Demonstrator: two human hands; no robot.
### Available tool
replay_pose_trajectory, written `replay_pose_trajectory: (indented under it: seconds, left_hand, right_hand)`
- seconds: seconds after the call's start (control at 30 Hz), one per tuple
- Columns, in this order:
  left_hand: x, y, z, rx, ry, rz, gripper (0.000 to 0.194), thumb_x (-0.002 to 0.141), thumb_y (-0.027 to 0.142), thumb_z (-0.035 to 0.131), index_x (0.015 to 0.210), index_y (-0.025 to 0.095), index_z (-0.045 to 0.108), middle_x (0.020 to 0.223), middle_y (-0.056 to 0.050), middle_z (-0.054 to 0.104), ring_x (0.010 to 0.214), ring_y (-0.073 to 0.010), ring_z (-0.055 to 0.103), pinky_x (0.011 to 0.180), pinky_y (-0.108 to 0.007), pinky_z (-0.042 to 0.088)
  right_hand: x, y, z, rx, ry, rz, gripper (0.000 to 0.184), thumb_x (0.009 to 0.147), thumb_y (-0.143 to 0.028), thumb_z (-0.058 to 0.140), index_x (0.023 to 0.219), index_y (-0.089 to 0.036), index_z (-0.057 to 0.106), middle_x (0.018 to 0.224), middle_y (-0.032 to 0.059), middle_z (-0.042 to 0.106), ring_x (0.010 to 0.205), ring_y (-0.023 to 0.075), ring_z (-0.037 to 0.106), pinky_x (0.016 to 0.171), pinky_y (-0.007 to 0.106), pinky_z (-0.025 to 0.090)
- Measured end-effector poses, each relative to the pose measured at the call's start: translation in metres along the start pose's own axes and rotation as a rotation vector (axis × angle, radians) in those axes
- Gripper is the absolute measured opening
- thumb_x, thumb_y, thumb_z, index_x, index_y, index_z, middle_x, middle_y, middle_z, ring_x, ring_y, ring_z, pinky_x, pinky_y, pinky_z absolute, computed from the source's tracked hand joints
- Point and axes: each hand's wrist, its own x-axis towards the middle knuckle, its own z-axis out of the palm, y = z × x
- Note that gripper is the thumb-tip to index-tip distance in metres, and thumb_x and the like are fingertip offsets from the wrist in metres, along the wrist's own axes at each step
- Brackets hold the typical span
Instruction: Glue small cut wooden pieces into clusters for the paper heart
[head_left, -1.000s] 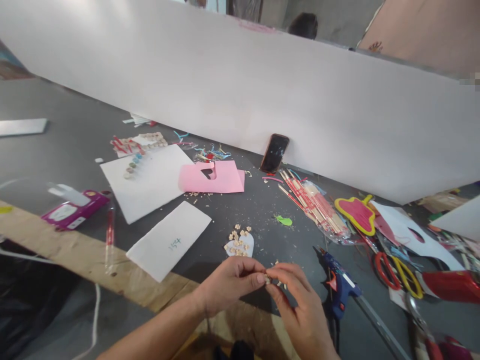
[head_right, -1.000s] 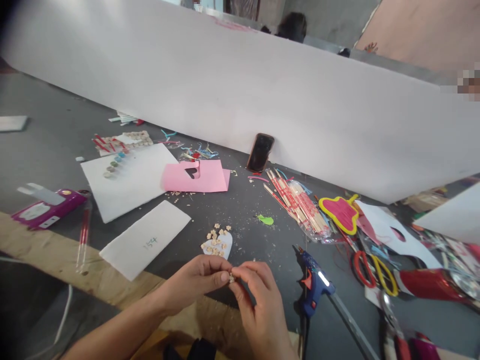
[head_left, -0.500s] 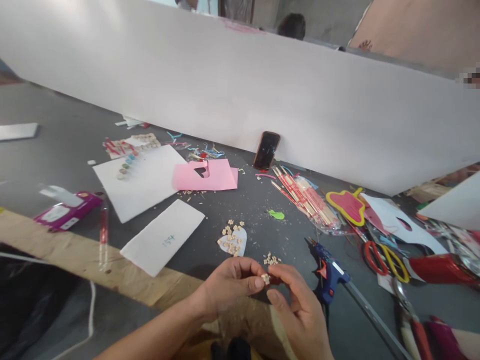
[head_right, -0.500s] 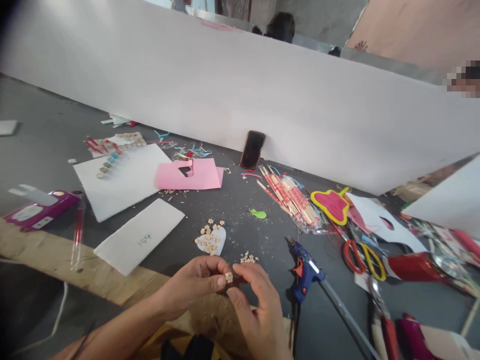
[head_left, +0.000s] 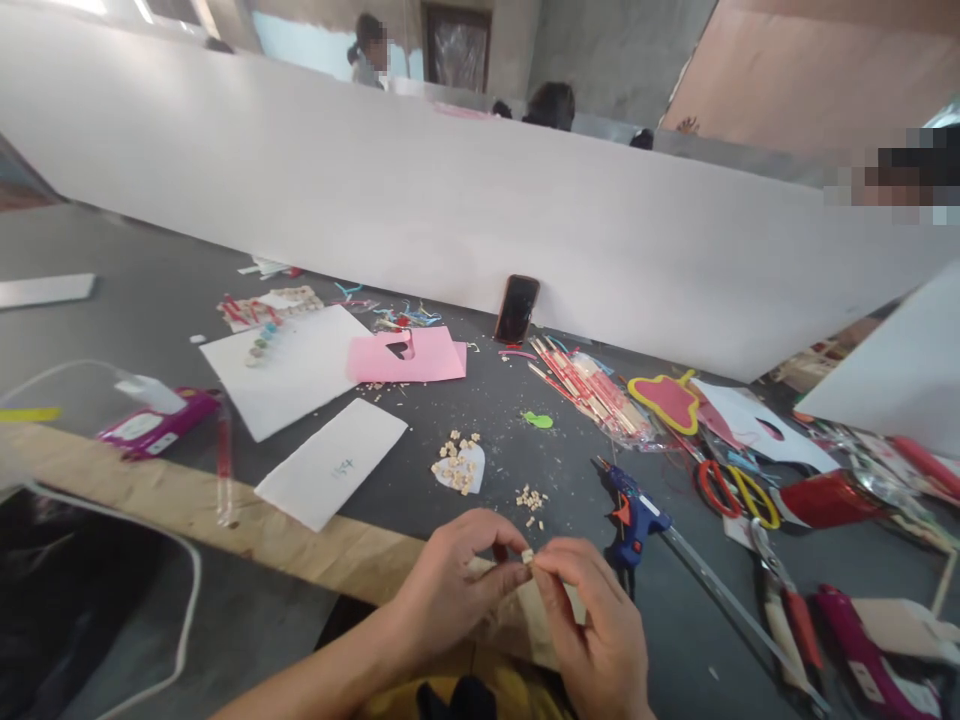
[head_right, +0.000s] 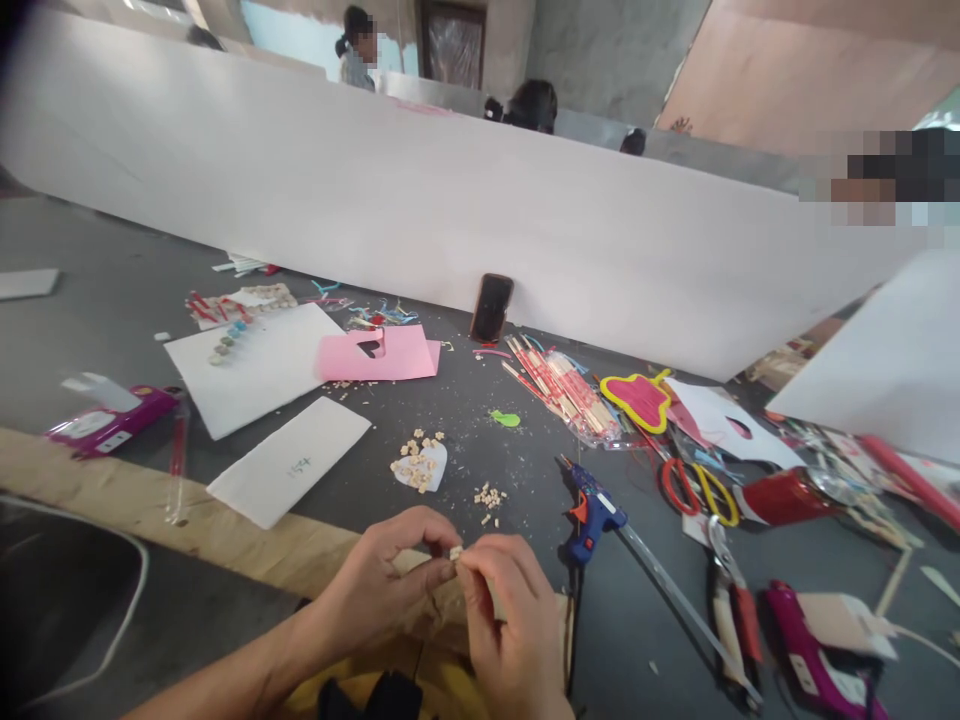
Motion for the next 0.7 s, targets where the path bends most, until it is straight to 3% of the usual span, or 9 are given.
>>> replay_pose_trajectory:
  seconds: [0.17, 0.3, 0.37, 0.47, 0.57, 0.63, 0.7]
  left_hand:
    - [-0.006, -0.004, 0.003, 0.050, -0.027, 0.040, 0.007, 0.082, 0.021, 0.060, 0.084, 0.018, 0.066, 0.081, -0.002, 0.065, 0.077, -0.0148, 0.059, 0.073, -0.023, 0.044]
    - [0.001, -0.013, 0.002, -0.022, -0.042, -0.061, 0.006, 0.080, 0.020, 0.061, 0.083, 0.017, 0.066, 0.082, -0.003, 0.065, 0.079, -0.0158, 0.058, 0.075, -0.025, 0.043]
    - [0.008, -0.016, 0.000, -0.183, -0.066, -0.175, 0.009, 0.081, 0.025, 0.063, 0.083, 0.017, 0.066, 0.079, -0.002, 0.064, 0.076, -0.0151, 0.057, 0.072, -0.025, 0.043]
    - [0.018, -0.021, -0.006, -0.538, -0.125, -0.336, 0.022, 0.079, 0.037, 0.066, 0.082, 0.015, 0.066, 0.077, -0.002, 0.064, 0.070, -0.0128, 0.054, 0.067, -0.023, 0.041]
    - [0.025, -0.028, -0.011, -0.767, -0.168, -0.416, 0.031, 0.073, 0.043, 0.073, 0.080, 0.013, 0.068, 0.080, -0.004, 0.067, 0.068, -0.0113, 0.053, 0.067, -0.022, 0.039]
    - [0.027, -0.034, -0.012, -0.845, -0.190, -0.446, 0.033, 0.070, 0.044, 0.075, 0.079, 0.013, 0.070, 0.081, -0.005, 0.067, 0.066, -0.0104, 0.051, 0.066, -0.022, 0.039]
    - [0.028, -0.039, -0.012, -0.890, -0.204, -0.470, 0.034, 0.069, 0.044, 0.077, 0.078, 0.012, 0.070, 0.080, -0.006, 0.067, 0.063, -0.0095, 0.049, 0.064, -0.021, 0.037]
  right_hand:
    - [-0.009, 0.003, 0.006, 0.071, -0.050, 0.062, 0.013, 0.090, -0.012, 0.047, 0.089, -0.023, 0.052, 0.084, 0.0004, 0.058, 0.079, 0.0127, 0.057, 0.071, 0.023, 0.047]
    - [-0.001, 0.008, 0.013, 0.022, -0.120, 0.161, 0.013, 0.093, -0.016, 0.041, 0.083, -0.023, 0.046, 0.078, -0.0004, 0.053, 0.071, 0.0122, 0.053, 0.065, 0.022, 0.044]
    - [0.007, 0.013, 0.012, 0.019, -0.075, 0.206, 0.016, 0.095, -0.020, 0.038, 0.081, -0.023, 0.045, 0.075, -0.0005, 0.051, 0.068, 0.0127, 0.052, 0.063, 0.023, 0.044]
    - [0.021, 0.024, 0.002, 0.018, 0.097, 0.303, 0.026, 0.097, -0.027, 0.033, 0.074, -0.023, 0.044, 0.068, -0.0014, 0.049, 0.063, 0.0132, 0.050, 0.059, 0.024, 0.042]
    - [0.029, 0.041, -0.013, -0.030, 0.196, 0.464, 0.039, 0.097, -0.034, 0.032, 0.061, -0.023, 0.040, 0.054, -0.0034, 0.045, 0.051, 0.0124, 0.046, 0.051, 0.024, 0.038]
    - [0.029, 0.050, -0.018, -0.099, 0.191, 0.505, 0.031, 0.094, -0.037, 0.042, 0.069, -0.022, 0.052, 0.062, -0.0007, 0.057, 0.057, 0.0136, 0.054, 0.054, 0.025, 0.043]
    - [0.027, 0.054, -0.017, -0.170, 0.119, 0.428, 0.020, 0.089, -0.035, 0.052, 0.101, -0.021, 0.060, 0.096, 0.0068, 0.067, 0.084, 0.0191, 0.063, 0.070, 0.030, 0.050]
